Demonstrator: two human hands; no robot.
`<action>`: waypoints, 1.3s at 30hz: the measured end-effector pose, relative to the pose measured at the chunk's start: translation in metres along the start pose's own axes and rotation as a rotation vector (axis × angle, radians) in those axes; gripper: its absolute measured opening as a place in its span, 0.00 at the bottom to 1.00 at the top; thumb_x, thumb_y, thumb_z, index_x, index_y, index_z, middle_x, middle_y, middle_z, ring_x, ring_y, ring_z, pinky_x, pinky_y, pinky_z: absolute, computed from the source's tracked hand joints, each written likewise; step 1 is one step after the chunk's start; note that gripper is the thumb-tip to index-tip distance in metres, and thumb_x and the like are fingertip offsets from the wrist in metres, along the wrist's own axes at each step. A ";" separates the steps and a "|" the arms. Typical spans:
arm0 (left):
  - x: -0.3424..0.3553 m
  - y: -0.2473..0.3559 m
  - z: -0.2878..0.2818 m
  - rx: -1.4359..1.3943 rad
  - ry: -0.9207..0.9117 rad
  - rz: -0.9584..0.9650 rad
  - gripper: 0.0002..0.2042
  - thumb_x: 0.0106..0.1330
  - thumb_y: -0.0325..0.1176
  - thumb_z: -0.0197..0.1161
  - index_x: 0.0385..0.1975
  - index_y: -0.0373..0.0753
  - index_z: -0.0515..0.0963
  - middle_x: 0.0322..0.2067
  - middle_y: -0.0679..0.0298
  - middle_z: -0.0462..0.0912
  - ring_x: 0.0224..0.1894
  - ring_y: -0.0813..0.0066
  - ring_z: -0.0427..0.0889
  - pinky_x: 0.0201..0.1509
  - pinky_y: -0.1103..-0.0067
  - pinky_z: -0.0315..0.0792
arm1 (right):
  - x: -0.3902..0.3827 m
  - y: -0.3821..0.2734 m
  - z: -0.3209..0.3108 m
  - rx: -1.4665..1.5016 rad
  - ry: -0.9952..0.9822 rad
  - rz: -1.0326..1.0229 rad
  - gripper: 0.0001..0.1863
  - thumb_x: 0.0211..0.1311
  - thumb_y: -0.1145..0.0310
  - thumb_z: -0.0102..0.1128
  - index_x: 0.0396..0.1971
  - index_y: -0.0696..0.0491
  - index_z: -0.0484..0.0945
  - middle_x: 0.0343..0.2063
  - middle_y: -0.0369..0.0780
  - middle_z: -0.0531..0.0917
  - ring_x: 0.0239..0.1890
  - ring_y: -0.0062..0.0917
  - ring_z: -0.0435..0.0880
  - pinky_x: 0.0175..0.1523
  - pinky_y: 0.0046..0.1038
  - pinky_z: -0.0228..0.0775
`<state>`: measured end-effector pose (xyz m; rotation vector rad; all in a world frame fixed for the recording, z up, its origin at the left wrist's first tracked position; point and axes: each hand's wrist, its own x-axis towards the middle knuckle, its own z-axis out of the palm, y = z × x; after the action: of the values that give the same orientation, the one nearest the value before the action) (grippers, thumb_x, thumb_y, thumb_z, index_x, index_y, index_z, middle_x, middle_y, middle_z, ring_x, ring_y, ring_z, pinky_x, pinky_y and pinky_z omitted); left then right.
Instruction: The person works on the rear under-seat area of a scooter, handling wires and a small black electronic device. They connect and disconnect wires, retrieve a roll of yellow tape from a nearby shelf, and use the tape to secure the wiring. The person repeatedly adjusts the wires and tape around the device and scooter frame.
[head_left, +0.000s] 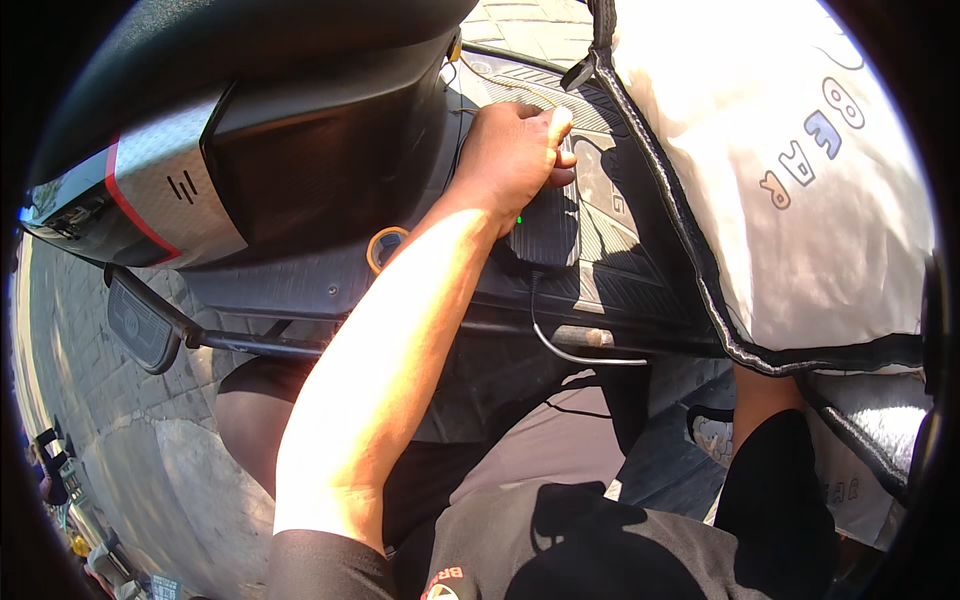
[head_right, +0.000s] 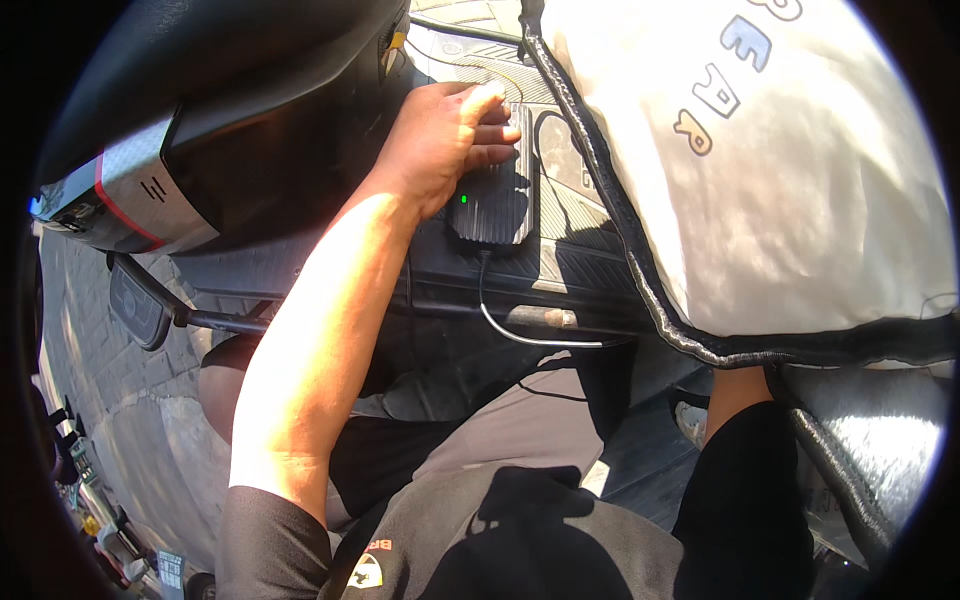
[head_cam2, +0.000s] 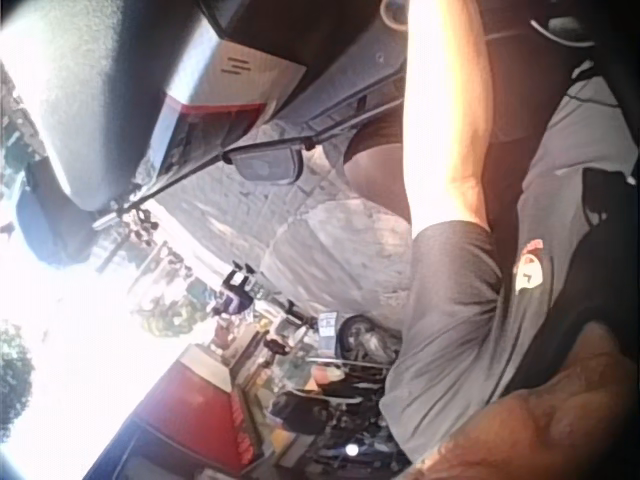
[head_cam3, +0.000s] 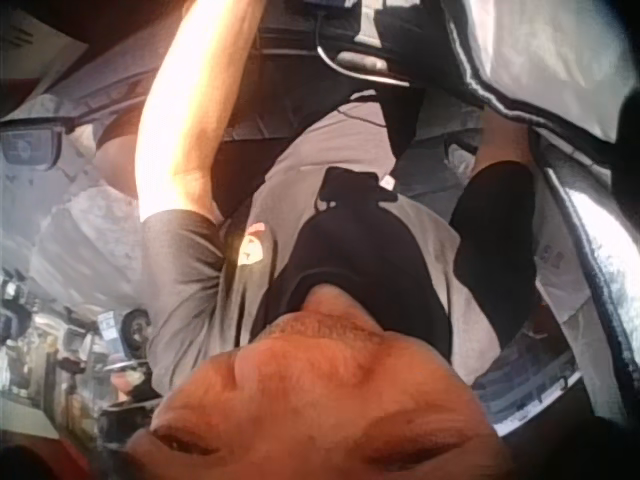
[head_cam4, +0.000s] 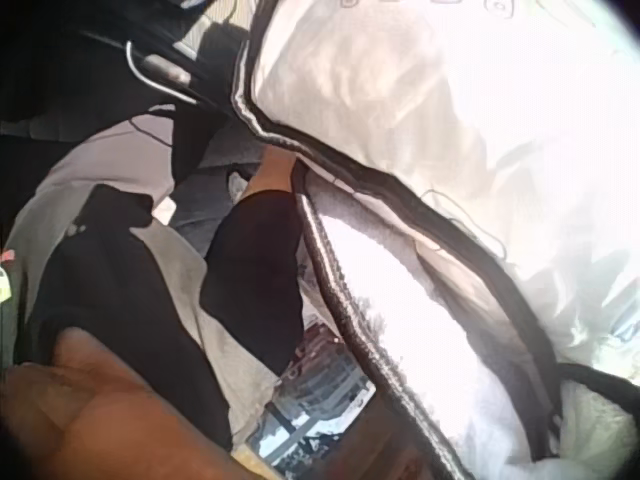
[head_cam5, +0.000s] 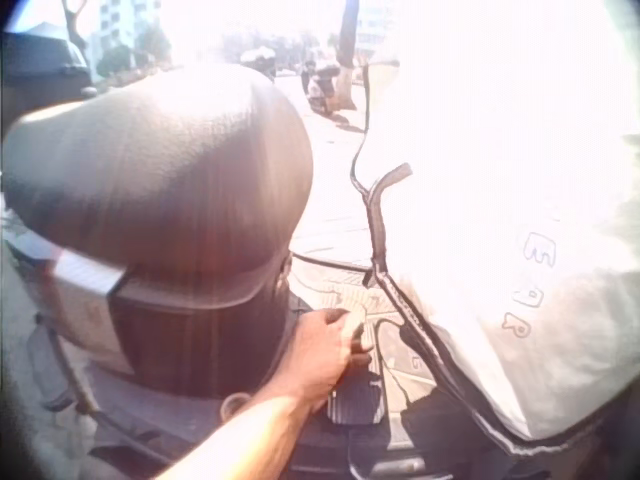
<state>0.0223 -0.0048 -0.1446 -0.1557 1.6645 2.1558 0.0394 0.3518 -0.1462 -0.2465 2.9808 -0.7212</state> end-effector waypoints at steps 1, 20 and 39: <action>0.004 -0.004 0.011 -0.149 0.022 0.024 0.27 0.70 0.40 0.61 0.57 0.21 0.69 0.50 0.45 0.77 0.44 0.62 0.84 0.44 0.75 0.81 | -0.016 -0.008 -0.006 0.008 -0.030 -0.012 0.15 0.67 0.58 0.63 0.41 0.56 0.79 0.33 0.39 0.82 0.36 0.19 0.84 0.35 0.19 0.77; -0.048 -0.027 0.009 -0.421 0.621 0.162 0.16 0.65 0.33 0.64 0.50 0.35 0.71 0.45 0.58 0.75 0.46 0.65 0.75 0.51 0.67 0.71 | -0.046 -0.147 0.015 0.161 -0.670 -0.373 0.13 0.66 0.62 0.63 0.41 0.57 0.79 0.33 0.38 0.82 0.36 0.18 0.82 0.35 0.20 0.76; -0.035 -0.033 -0.003 -0.643 0.642 0.315 0.24 0.59 0.17 0.64 0.57 0.28 0.72 0.50 0.53 0.81 0.47 0.65 0.81 0.52 0.75 0.75 | 0.048 -0.197 0.064 0.146 -0.746 -0.555 0.11 0.66 0.65 0.64 0.40 0.58 0.79 0.32 0.36 0.82 0.35 0.16 0.81 0.36 0.20 0.75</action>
<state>0.0666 -0.0100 -0.1634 -0.9013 1.2481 3.0492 0.0258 0.1426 -0.1136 -1.0836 2.1385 -0.6747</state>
